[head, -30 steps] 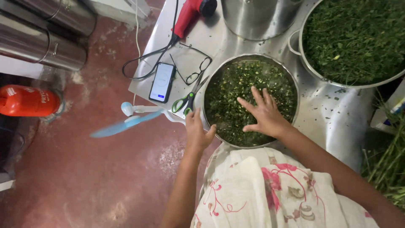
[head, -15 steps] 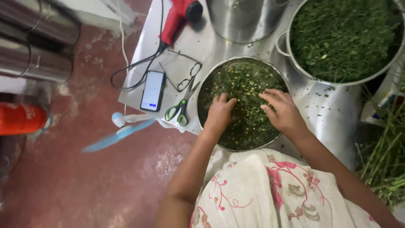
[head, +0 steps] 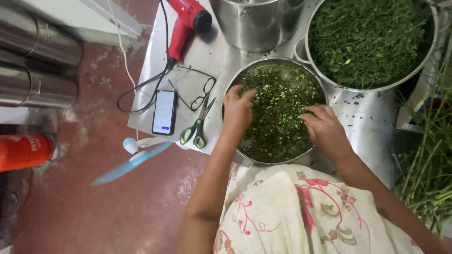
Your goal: Cutting green leafy stems into a bowl using scissors
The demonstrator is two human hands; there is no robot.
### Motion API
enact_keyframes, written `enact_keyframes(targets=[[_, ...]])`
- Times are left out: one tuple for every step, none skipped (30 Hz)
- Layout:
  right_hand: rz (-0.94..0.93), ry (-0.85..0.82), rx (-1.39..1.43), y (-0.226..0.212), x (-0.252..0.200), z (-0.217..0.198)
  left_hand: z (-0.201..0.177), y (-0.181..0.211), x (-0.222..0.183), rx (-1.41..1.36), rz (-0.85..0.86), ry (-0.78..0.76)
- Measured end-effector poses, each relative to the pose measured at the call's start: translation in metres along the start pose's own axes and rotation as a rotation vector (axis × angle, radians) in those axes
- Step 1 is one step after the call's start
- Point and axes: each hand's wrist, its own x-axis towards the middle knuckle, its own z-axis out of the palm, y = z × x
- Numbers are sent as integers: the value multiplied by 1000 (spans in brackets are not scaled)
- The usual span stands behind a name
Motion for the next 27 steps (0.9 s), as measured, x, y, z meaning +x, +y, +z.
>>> enact_keyframes(targets=[[4,0,-2,2,-2,2,0,8,-4,-3,3,-2],[10,4,11,4,-4,3,0,15,-8,0,40,-83],[12,10,25,7,-4,6,-1,22,-11,5,75,-160],[13,12,23,7,-3,5,-4,23,-8,4,77,-159],[17,39,93,5,-3,4,-8,25,-6,84,57,-144],[21,67,162,3,-3,4,-12,26,-4,163,37,-129],[24,67,161,-2,3,-11,-15,29,-3,161,39,-131],[29,78,210,-7,9,-25,-18,31,-2,234,45,-82],[35,90,255,-11,15,-41,-20,35,1,303,52,-31],[39,90,249,-3,24,-46,-22,39,0,297,57,-31],[18,267,211,4,32,-52,-25,44,-1,259,79,-21],[-6,442,171,12,40,-58,-27,48,-2,220,101,-12],[-1,444,166,17,51,-74,-41,59,-3,217,107,-13],[99,416,28,23,61,-91,-55,69,-4,211,116,4],[199,386,-108,28,72,-107,-69,79,-5,206,126,20],[204,390,-111,46,75,-105,-74,84,-9,204,132,20],[379,245,-118,63,78,-104,-80,88,-13,180,80,-10],[548,96,-121,81,82,-102,-87,93,-17,155,28,-41],[550,100,-123,76,94,-109,-92,94,-22,154,32,-39],[590,33,-30,72,107,-116,-97,94,-27,140,24,-61],[627,-34,63,67,120,-124,-102,95,-32,125,14,-81],[626,-30,60,75,122,-122,-102,93,-35,123,17,-77],[544,-18,-11,83,125,-119,-102,90,-40,135,-8,-83],[460,-6,-80,91,127,-116,-101,88,-44,146,-33,-88],[459,-9,-82,96,127,-117,-100,85,-48,144,-35,-88],[437,32,-39,102,128,-119,-99,81,-52,184,-36,-62],[415,72,5,107,128,-120,-98,78,-56,225,-38,-37]])
